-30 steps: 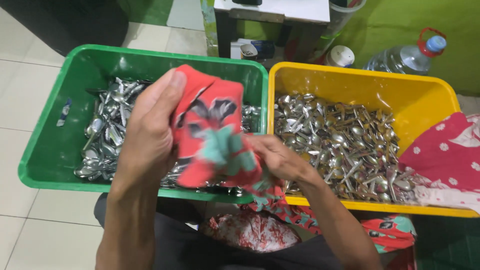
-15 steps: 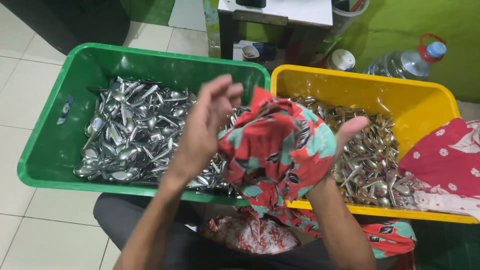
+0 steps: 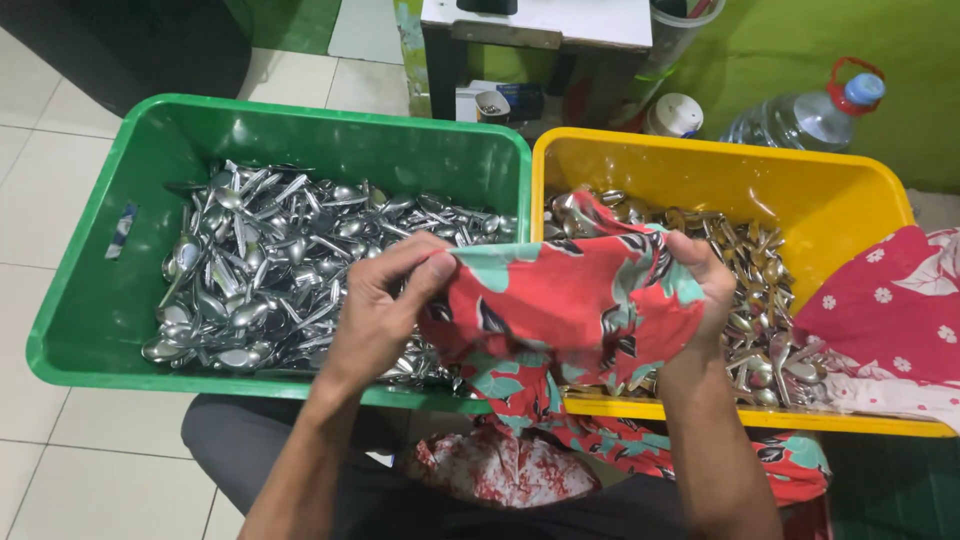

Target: Polishing metal spoons with a cloth and moving them from one bin to another.

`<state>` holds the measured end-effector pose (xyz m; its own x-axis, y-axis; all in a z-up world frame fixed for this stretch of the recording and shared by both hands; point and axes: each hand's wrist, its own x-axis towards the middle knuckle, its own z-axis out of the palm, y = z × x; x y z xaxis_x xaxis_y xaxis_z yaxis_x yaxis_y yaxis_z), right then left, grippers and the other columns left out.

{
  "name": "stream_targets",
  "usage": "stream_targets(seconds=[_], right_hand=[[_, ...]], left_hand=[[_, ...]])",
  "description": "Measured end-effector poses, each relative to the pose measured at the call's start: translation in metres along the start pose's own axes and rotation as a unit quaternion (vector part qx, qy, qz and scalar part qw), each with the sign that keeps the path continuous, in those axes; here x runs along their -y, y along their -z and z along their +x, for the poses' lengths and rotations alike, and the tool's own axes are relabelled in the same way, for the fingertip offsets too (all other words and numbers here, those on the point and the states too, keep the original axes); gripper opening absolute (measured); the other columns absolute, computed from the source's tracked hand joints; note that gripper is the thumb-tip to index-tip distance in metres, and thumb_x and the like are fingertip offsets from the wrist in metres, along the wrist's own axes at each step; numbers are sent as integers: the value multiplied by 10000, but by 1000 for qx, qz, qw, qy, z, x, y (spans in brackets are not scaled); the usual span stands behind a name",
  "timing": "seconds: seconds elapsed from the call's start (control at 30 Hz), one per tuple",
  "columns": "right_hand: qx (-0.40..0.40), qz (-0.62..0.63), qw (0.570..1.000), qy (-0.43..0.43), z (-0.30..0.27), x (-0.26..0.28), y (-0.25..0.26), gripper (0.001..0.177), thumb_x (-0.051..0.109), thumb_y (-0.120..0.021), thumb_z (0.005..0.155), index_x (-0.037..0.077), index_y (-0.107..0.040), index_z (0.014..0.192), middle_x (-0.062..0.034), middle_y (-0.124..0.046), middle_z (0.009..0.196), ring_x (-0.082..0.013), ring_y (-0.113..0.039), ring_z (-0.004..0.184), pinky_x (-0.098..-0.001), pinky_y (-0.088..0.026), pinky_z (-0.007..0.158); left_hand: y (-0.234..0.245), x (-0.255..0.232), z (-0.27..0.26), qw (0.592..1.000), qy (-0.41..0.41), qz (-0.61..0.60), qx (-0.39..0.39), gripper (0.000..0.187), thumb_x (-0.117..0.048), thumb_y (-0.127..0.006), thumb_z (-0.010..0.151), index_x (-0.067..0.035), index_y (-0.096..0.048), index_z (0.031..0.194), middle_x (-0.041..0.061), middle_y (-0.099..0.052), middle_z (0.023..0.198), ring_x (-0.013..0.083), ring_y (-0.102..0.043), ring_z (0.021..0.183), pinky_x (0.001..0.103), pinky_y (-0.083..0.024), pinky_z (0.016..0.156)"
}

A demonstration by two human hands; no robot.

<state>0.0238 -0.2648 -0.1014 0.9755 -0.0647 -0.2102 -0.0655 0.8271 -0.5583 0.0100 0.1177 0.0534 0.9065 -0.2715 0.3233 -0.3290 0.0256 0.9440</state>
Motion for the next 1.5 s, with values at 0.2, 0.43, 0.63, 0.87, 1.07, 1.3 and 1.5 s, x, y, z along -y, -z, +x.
stream_targets(seconds=[0.2,0.43,0.63,0.87,1.07,1.3,1.5], right_hand=[[27,-2,999,-19,-12,-4,-41,314,206,-531,904,-22,-662,1075,-271,-720,1120,-393,-742,958,-617,-507,1018],[-56,-557,818,136,-49,-7,-134,305,277,-604,1065,-12,-647,1154,-167,-707,944,-223,-674,849,-339,-561,798],[385,-387,811,210,-84,-33,-192,1138,861,-563,798,34,-338,1547,-243,-513,1494,-371,-482,1383,-566,-343,1183],[211,-362,908,20,-127,-36,-196,513,-30,-647,870,-14,-512,1364,-122,-692,1019,-155,-601,671,-265,-487,580],[239,-326,897,179,-154,28,-192,203,49,-484,996,94,-570,1174,-105,-690,908,-233,-625,842,-389,-513,787],[529,-71,844,-59,-29,59,-177,835,239,-794,1086,76,-224,1674,-316,-618,1362,-308,-757,901,-647,-590,978],[76,-440,886,124,58,-108,-150,392,378,-465,1045,79,-562,1279,39,-596,785,-51,-487,532,-205,-389,458]], left_hand=[[-9,-32,7,998,-6,63,-25,282,-163,-564,1040,-85,-752,845,58,-712,695,116,-607,675,329,-547,757],[-12,-41,6,1000,-20,4,13,288,-165,-507,1060,-71,-669,842,48,-613,582,90,-550,630,291,-536,605],[-42,-48,11,988,-17,-122,90,207,-147,-534,1046,-42,-712,1037,5,-561,647,76,-520,673,270,-531,638],[-49,-48,10,997,-37,-42,57,322,-289,-537,1011,-39,-614,1200,41,-663,992,120,-552,849,281,-459,753],[-92,17,-50,954,86,63,279,875,-695,-486,797,-32,-483,1367,163,-570,1344,328,-582,1152,483,-475,958],[-157,44,-95,977,152,-9,150,212,-194,-466,1042,-1,-537,986,145,-548,815,262,-522,715,409,-448,653],[-130,63,-119,960,52,248,121,312,-172,-607,938,77,-545,1115,221,-551,996,362,-523,913,461,-429,849]])
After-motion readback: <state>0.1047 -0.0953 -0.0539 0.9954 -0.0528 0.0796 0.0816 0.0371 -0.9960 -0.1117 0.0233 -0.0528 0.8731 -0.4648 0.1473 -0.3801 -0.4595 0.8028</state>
